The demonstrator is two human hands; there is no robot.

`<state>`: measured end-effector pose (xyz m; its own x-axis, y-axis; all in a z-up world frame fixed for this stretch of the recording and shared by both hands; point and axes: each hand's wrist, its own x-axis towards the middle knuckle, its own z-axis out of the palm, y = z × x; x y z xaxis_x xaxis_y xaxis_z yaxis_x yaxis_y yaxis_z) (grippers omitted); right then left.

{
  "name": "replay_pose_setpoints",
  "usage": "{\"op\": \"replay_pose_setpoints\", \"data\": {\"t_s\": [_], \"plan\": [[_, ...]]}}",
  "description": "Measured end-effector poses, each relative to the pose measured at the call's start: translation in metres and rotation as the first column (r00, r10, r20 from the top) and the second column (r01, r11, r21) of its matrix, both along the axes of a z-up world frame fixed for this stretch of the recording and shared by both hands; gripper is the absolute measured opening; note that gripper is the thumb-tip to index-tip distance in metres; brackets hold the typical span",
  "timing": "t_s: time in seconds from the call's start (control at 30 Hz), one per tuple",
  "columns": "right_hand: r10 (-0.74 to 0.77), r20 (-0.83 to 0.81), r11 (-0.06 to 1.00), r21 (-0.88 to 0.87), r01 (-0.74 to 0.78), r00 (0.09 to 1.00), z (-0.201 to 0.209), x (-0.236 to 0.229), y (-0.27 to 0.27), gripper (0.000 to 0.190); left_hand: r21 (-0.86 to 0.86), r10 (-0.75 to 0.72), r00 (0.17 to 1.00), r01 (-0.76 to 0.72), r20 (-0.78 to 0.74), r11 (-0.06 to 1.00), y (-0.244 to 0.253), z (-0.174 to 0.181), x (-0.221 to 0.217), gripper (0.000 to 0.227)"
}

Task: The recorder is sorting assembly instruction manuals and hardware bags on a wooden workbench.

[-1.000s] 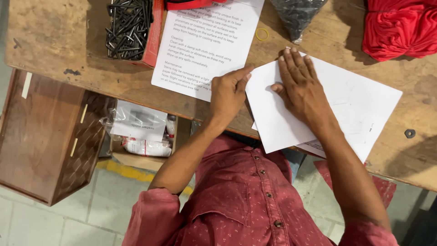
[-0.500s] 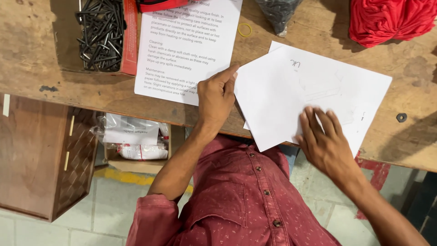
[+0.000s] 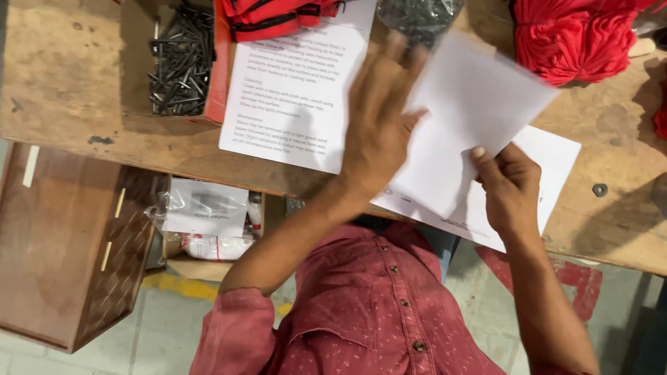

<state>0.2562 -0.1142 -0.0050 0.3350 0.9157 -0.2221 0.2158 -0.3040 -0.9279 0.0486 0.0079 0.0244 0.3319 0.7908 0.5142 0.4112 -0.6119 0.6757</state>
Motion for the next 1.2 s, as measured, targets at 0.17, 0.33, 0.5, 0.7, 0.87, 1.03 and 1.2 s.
{"op": "replay_pose_setpoints", "data": {"t_s": [0.17, 0.33, 0.5, 0.7, 0.87, 1.03, 1.2], "plan": [[-0.089, -0.322, 0.982, 0.128, 0.137, 0.942, 0.000, -0.028, 0.011, 0.026, -0.140, -0.381, 0.876, 0.355, -0.296, 0.924, -0.067, -0.054, 0.021, 0.075], [-0.179, 0.017, 0.977, 0.120, 0.175, 0.984, -0.013, -0.013, 0.003, 0.019, -0.249, -0.449, 0.758, 0.374, -0.474, 0.893, -0.079, -0.063, 0.017, 0.084], [0.020, 0.682, 0.928, 0.260, -0.268, 0.731, 0.009, -0.018, 0.014, 0.058, -0.206, -0.415, 0.778, 0.360, -0.472, 0.910, -0.077, -0.050, 0.002, 0.074], [0.150, 0.858, 0.916, 0.066, -0.395, 0.491, -0.031, -0.010, 0.003, 0.066, -0.038, -0.289, 0.878, 0.297, -0.382, 0.954, -0.093, -0.066, -0.031, 0.047], [0.237, 0.925, 0.868, -0.066, -0.492, 0.295, -0.034, -0.011, -0.002, 0.066, -0.039, -0.287, 0.915, 0.288, -0.282, 0.957, -0.089, -0.060, -0.034, 0.038], [0.307, 0.920, 0.838, -0.141, -0.528, 0.242, -0.026, -0.015, 0.001, 0.055, -0.093, -0.316, 0.920, 0.302, -0.234, 0.949, -0.085, -0.059, -0.035, 0.037], [0.361, 0.912, 0.789, -0.188, -0.585, 0.194, -0.021, -0.015, 0.005, 0.053, -0.156, -0.304, 0.935, 0.277, -0.185, 0.948, -0.086, -0.061, -0.036, 0.040]]}}
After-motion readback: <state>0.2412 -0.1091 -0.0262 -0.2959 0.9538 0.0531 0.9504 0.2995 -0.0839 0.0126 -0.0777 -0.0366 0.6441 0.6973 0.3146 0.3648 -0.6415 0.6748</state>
